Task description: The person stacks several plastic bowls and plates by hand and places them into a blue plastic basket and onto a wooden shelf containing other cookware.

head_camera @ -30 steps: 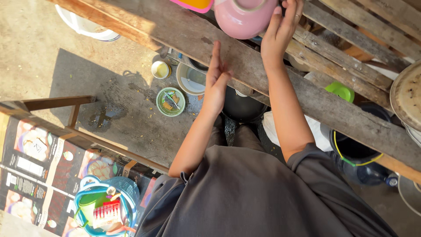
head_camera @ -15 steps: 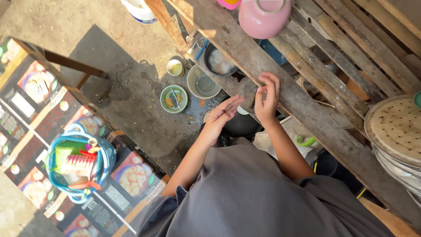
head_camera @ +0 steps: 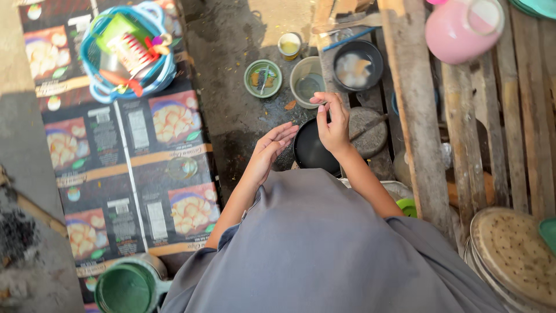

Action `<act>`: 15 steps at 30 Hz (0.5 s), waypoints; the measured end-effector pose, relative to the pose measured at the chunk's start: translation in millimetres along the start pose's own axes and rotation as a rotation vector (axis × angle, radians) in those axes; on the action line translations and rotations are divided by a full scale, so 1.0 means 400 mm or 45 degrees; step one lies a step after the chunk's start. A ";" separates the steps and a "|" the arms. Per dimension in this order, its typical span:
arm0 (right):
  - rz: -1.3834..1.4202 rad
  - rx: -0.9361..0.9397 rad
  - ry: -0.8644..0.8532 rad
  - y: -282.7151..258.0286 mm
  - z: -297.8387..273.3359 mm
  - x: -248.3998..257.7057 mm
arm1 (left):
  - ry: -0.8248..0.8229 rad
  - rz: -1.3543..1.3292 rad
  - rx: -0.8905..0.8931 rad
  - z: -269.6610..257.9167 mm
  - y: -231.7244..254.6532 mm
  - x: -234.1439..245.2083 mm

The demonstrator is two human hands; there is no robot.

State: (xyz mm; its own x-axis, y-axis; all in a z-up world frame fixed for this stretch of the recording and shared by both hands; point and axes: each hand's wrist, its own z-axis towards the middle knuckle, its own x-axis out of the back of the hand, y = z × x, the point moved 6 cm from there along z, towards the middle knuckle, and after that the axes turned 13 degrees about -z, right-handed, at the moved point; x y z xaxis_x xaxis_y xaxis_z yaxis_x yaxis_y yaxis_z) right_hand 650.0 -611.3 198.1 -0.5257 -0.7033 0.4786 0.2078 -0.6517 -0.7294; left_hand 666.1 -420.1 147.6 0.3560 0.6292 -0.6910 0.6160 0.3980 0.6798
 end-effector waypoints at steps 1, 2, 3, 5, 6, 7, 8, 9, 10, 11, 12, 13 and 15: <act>0.029 0.056 -0.085 -0.029 0.008 -0.040 | 0.050 -0.021 -0.056 -0.023 0.020 0.020; 0.059 0.114 -0.170 -0.059 0.014 -0.081 | 0.092 -0.002 -0.085 -0.047 0.034 0.036; 0.098 0.154 -0.227 -0.088 0.017 -0.120 | 0.140 0.019 -0.112 -0.072 0.049 0.054; 0.189 0.172 -0.374 -0.138 0.008 -0.199 | 0.182 -0.015 -0.244 -0.124 0.075 0.084; 0.227 0.202 -0.435 -0.163 0.002 -0.242 | 0.168 -0.025 -0.322 -0.158 0.088 0.102; 0.233 0.218 -0.510 -0.184 -0.006 -0.288 | 0.226 -0.044 -0.359 -0.199 0.096 0.131; 0.238 0.236 -0.584 -0.203 -0.016 -0.337 | 0.269 -0.062 -0.407 -0.241 0.103 0.160; 0.265 0.259 -0.632 -0.224 -0.027 -0.386 | 0.302 -0.075 -0.452 -0.283 0.109 0.188; 0.327 0.213 -0.707 -0.238 -0.040 -0.441 | 0.348 -0.090 -0.486 -0.330 0.113 0.217; 0.382 0.160 -0.775 -0.250 -0.055 -0.495 | 0.446 -0.109 -0.523 -0.384 0.119 0.254; 0.402 0.176 -0.816 -0.267 -0.070 -0.547 | 0.545 -0.129 -0.559 -0.439 0.125 0.290; 0.461 0.093 -0.884 -0.273 -0.083 -0.606 | 0.571 -0.135 -0.583 -0.488 0.128 0.318; 0.524 0.014 -0.979 -0.281 -0.103 -0.714 | 0.773 -0.186 -0.662 -0.599 0.119 0.380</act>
State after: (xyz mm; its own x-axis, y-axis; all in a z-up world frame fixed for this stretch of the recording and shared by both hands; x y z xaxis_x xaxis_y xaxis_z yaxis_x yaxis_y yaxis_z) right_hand 742.6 -325.4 123.3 0.2949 -0.8775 0.3781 0.2686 -0.3036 -0.9142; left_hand 581.0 -145.4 133.7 -0.2382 0.7399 -0.6292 0.1680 0.6695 0.7236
